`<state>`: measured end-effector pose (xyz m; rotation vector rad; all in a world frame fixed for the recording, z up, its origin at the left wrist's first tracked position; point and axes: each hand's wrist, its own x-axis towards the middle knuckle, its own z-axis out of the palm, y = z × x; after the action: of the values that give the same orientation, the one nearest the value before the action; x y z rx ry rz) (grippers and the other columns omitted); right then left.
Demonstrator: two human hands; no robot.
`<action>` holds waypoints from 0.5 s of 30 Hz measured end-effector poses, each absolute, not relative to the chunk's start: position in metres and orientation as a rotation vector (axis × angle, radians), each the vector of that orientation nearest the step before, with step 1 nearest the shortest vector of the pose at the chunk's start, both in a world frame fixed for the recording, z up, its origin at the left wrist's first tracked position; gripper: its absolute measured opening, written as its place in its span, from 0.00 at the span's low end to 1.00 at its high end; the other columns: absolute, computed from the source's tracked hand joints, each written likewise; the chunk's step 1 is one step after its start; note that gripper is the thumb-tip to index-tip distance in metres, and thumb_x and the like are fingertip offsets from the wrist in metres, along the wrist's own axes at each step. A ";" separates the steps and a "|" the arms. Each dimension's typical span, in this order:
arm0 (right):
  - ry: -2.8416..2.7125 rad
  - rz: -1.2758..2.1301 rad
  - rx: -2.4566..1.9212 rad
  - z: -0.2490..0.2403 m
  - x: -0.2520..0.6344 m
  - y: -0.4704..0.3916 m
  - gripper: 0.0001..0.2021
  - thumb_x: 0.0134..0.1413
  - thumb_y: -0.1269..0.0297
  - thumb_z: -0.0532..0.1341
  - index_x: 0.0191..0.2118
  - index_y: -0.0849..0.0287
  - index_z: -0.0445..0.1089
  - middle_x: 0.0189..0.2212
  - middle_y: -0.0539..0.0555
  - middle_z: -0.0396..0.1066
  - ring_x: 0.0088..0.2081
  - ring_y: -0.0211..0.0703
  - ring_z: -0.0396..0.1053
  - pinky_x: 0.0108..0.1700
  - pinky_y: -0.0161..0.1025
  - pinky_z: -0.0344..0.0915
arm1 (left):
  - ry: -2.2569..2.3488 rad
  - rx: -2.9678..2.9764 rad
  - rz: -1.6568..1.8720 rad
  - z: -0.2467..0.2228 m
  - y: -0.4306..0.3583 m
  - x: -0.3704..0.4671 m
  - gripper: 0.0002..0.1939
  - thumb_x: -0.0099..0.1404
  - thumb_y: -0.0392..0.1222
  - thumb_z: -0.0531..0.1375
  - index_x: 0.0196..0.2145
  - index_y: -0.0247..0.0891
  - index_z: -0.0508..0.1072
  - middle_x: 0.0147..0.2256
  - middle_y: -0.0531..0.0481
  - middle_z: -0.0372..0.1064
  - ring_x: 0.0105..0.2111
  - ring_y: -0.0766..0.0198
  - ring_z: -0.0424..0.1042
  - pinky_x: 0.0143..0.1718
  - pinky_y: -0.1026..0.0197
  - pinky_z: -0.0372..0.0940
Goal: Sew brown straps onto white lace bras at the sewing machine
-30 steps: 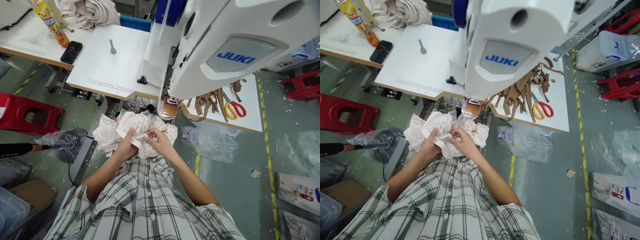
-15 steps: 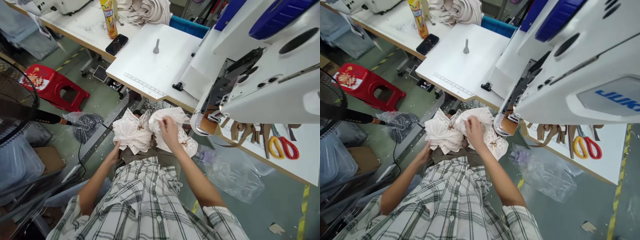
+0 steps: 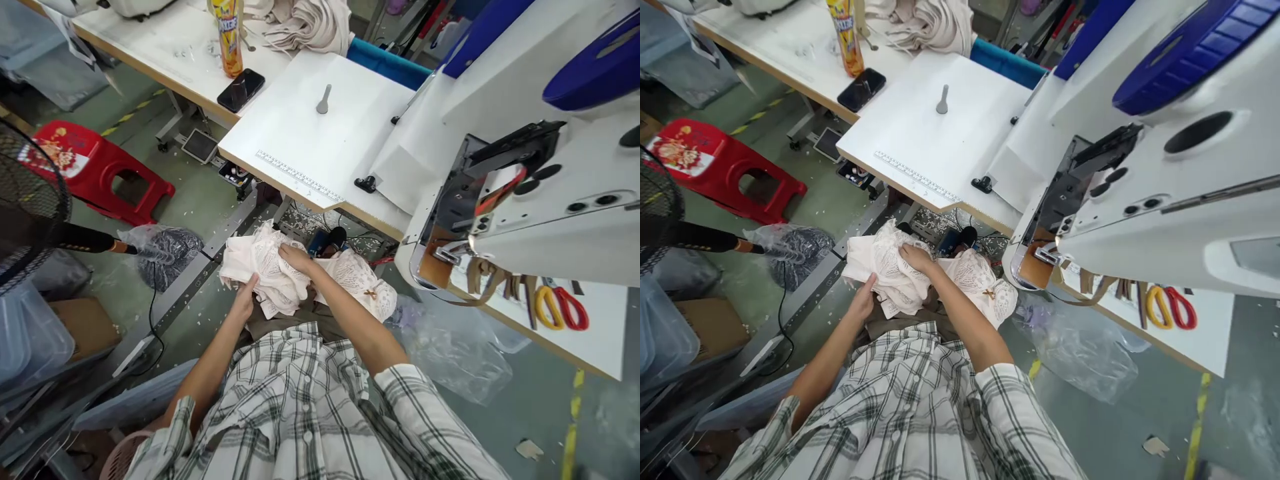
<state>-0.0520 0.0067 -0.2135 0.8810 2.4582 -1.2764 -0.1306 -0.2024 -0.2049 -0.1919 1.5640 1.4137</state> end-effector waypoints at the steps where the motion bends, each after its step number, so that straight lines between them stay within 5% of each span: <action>1: 2.462 -1.279 0.886 -0.210 -0.050 0.004 0.17 0.69 0.54 0.43 0.44 0.57 0.65 0.47 0.61 0.73 0.44 0.54 0.68 0.44 0.44 0.61 | 1.571 -0.157 1.454 -0.200 -0.196 -0.126 0.34 0.61 0.57 0.66 0.59 0.38 0.67 0.58 0.42 0.71 0.64 0.57 0.63 0.65 0.56 0.58; 6: 2.524 -1.339 1.032 -0.186 -0.040 -0.002 0.15 0.66 0.55 0.50 0.49 0.57 0.66 0.49 0.62 0.74 0.48 0.59 0.70 0.46 0.46 0.62 | 1.611 0.032 1.618 -0.171 -0.166 -0.108 0.31 0.56 0.44 0.69 0.57 0.42 0.70 0.56 0.48 0.73 0.66 0.57 0.60 0.68 0.57 0.53; 11: 2.582 -1.450 1.343 -0.143 -0.021 0.007 0.18 0.68 0.51 0.43 0.44 0.56 0.64 0.38 0.58 0.73 0.42 0.54 0.70 0.44 0.47 0.64 | 1.585 0.080 1.677 -0.135 -0.135 -0.126 0.30 0.58 0.46 0.57 0.58 0.39 0.68 0.52 0.46 0.76 0.64 0.51 0.62 0.65 0.53 0.59; 15: 2.499 -2.004 1.623 -0.099 0.033 0.003 0.21 0.66 0.41 0.45 0.43 0.53 0.63 0.37 0.55 0.72 0.38 0.48 0.70 0.39 0.45 0.67 | 1.507 0.196 1.732 -0.070 -0.110 -0.156 0.30 0.55 0.45 0.54 0.56 0.41 0.70 0.48 0.50 0.78 0.62 0.49 0.65 0.61 0.53 0.64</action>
<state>0.0326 0.0034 -0.0991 1.6228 2.4985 -2.0038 -0.1564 -0.1102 -0.0705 0.1958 1.5071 1.7320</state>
